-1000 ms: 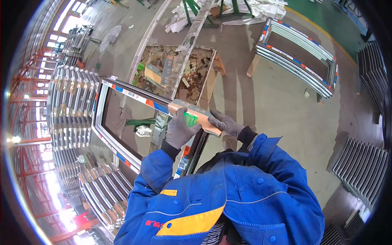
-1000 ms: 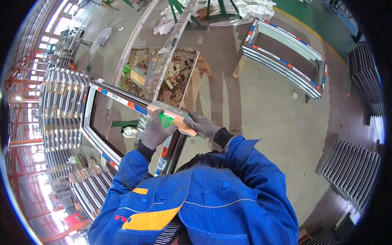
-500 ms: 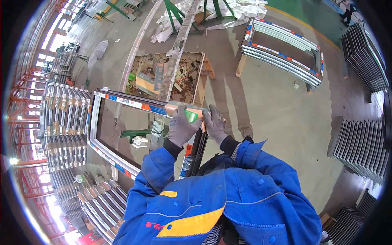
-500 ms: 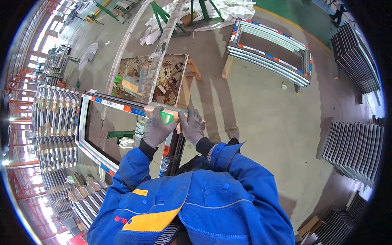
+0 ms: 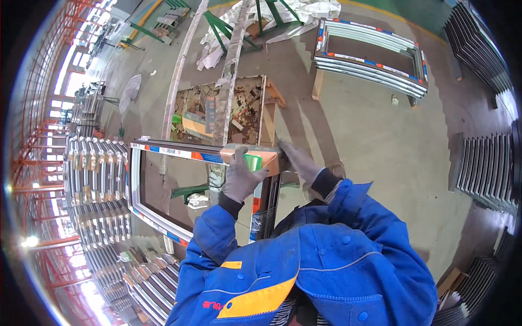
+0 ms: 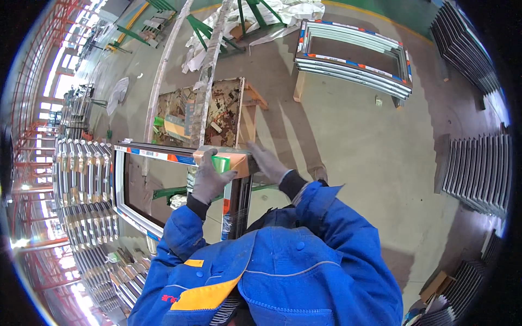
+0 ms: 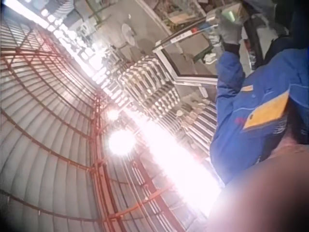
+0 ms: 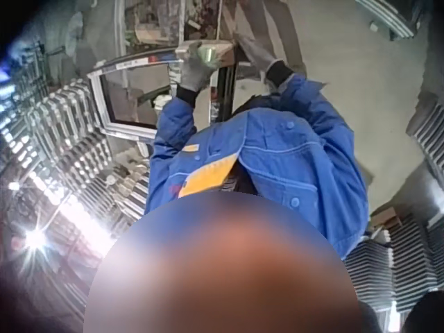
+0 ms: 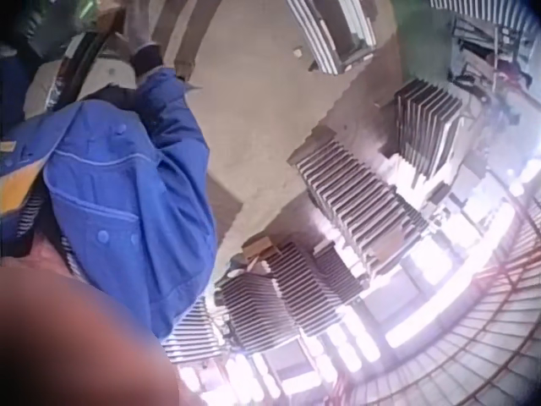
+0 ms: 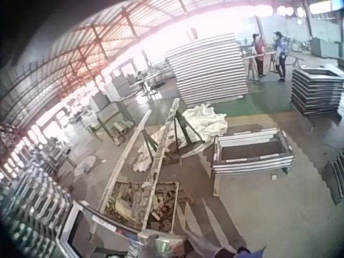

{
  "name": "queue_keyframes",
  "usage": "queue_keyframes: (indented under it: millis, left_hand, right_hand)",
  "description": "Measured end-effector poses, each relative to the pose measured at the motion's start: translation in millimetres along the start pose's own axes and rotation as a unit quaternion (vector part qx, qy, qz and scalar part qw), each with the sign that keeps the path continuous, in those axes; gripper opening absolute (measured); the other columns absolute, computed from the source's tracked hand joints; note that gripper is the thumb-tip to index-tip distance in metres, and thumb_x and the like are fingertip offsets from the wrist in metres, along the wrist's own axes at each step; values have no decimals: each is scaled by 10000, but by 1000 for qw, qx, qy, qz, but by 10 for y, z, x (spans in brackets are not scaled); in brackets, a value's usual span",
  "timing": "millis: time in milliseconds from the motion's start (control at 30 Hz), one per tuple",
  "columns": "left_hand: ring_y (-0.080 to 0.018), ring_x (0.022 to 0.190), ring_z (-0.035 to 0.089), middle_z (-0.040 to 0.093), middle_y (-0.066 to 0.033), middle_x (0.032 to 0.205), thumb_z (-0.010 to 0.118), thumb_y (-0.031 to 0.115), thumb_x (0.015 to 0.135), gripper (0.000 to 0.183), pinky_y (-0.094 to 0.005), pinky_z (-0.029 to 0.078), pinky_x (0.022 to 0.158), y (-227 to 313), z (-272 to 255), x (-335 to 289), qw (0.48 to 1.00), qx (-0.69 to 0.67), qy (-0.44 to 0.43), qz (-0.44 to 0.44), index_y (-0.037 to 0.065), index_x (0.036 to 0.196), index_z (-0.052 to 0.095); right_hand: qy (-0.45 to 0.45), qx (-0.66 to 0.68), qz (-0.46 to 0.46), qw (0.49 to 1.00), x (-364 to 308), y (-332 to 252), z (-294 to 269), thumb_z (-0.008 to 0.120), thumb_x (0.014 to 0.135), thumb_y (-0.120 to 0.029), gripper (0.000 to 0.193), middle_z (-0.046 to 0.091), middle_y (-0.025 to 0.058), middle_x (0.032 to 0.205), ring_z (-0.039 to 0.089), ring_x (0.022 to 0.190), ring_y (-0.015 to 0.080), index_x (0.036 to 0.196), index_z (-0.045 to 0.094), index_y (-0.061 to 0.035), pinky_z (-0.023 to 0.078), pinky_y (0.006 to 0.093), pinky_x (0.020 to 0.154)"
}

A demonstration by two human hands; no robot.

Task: Attaching protective cardboard edges to metal window frames and securing them with tape using a handheld dispenser.

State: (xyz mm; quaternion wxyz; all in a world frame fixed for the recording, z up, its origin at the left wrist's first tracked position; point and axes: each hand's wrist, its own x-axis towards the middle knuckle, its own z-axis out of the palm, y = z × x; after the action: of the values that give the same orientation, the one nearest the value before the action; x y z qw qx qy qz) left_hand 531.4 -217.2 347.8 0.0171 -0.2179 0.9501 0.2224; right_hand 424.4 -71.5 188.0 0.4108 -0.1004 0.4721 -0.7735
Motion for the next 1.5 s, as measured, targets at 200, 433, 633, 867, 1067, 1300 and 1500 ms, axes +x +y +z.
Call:
queue_keyframes:
  millis: [200, 433, 633, 867, 1067, 1300, 1500]
  left_hand:
    - [-446, 1174, 622, 607, -292, 1269, 882, 277, 765, 803, -483, 516, 987, -31, 47, 11, 998, -19, -20, -49, -29, 1365, 445]
    - [-444, 1155, 637, 613, -278, 1272, 875, 262, 762, 783, -487, 532, 960, -88, 63, 22, 1000, -15, 0, -10, -14, 1361, 453]
    - [-442, 1139, 645, 616, -269, 1261, 874, 283, 749, 795, -489, 539, 947, -99, 73, 54, 1000, -10, -1, -8, -13, 1358, 457]
    - [-455, 1133, 635, 607, -284, 1239, 869, 279, 747, 804, -502, 533, 950, -82, 62, 39, 1000, -10, -4, -27, -16, 1362, 442]
    - [-445, 1138, 626, 608, -277, 1231, 869, 277, 747, 794, -495, 528, 955, -126, 96, 111, 1000, -27, 2, -16, -17, 1353, 447]
    - [-424, 1158, 607, 594, -256, 1226, 835, 287, 753, 747, -475, 503, 998, -308, 162, -59, 998, -66, 19, -9, 0, 1338, 471]
    - [-486, 1037, 643, 577, -331, 1147, 791, 390, 795, 773, -508, 536, 896, -317, 305, -95, 998, -31, 44, -18, -62, 1318, 446]
  right_hand:
    - [33, -257, 37, 965, -221, -123, -29, 556, 1011, -548, 679, 688, 190, 1150, 666, 1072, 244, 1360, 555, 34, 517, 367, 932]
    - [60, -331, 49, 941, -191, 45, 27, 443, 1046, -609, 810, 634, 241, 1334, 607, 1246, 337, 1450, 460, 93, 456, 414, 1065]
    - [-76, -225, 159, 958, -374, 746, 124, 410, 1035, -636, 800, 626, 280, 1303, 611, 1218, 386, 1451, 485, 43, 458, 444, 1043]
    - [-115, -135, 210, 962, -321, 520, -192, 485, 1038, -598, 700, 597, 161, 1408, 555, 1316, 276, 1468, 543, -49, 441, 388, 1092]
    - [-86, 98, 215, 968, -141, 263, 20, 533, 1060, -503, 657, 557, 65, 1433, 550, 1312, 189, 1547, 399, -84, 472, 382, 1084]
    - [-91, 146, 131, 976, -286, 353, 260, 593, 1055, -388, 494, 635, 19, 1280, 638, 1131, 145, 1422, 537, -63, 509, 332, 1017]
    - [-112, -50, -70, 990, -248, 372, 337, 418, 1110, -379, 493, 572, 69, 1387, 526, 1257, 186, 1455, 483, -33, 399, 325, 1095]
